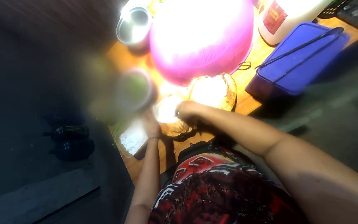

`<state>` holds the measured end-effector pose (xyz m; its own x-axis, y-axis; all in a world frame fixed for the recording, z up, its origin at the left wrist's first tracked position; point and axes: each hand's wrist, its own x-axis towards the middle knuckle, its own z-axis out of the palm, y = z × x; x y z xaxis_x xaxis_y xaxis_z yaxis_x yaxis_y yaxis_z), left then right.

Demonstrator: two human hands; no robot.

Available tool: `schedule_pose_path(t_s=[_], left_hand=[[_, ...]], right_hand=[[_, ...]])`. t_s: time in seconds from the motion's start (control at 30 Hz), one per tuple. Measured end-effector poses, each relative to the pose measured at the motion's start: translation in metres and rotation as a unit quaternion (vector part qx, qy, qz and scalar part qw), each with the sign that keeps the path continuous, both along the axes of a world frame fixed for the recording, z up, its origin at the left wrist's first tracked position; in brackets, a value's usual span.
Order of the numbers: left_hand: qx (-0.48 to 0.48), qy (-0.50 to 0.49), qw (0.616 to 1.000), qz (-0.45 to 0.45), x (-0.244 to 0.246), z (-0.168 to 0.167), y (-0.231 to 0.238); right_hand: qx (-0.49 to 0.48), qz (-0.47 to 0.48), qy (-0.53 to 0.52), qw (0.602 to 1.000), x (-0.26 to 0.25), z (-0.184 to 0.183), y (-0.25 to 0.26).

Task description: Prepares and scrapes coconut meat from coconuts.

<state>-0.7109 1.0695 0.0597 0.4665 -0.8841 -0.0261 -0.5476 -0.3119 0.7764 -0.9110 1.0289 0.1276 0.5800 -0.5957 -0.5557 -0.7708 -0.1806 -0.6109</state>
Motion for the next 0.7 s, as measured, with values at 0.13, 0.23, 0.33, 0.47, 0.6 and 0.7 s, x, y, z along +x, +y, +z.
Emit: schedule_pose_path(t_s=[0.13, 0.23, 0.33, 0.47, 0.6, 0.7], left_hand=[[-0.046, 0.000, 0.999, -0.022, 0.006, -0.010, -0.001], [-0.067, 0.027, 0.996, -0.045, 0.008, -0.009, -0.005], [-0.069, 0.040, 0.996, -0.049, 0.006, -0.008, -0.008], [-0.062, 0.030, 0.996, -0.051, 0.007, -0.007, -0.010], [-0.071, 0.050, 0.995, -0.048, 0.008, -0.010, -0.010], [-0.054, 0.038, 0.997, -0.041, 0.009, -0.006, -0.009]], right_hand=[[-0.041, -0.105, -0.069, 0.991, 0.005, -0.009, 0.001], [-0.056, -0.108, -0.086, 0.989, 0.020, -0.022, 0.012], [-0.054, -0.035, -0.035, 0.997, 0.017, -0.015, 0.016], [-0.045, 0.020, 0.046, 0.998, 0.003, 0.010, -0.001], [-0.071, -0.070, -0.034, 0.994, 0.011, -0.011, -0.006], [-0.052, -0.047, -0.041, 0.997, 0.013, -0.028, 0.010]])
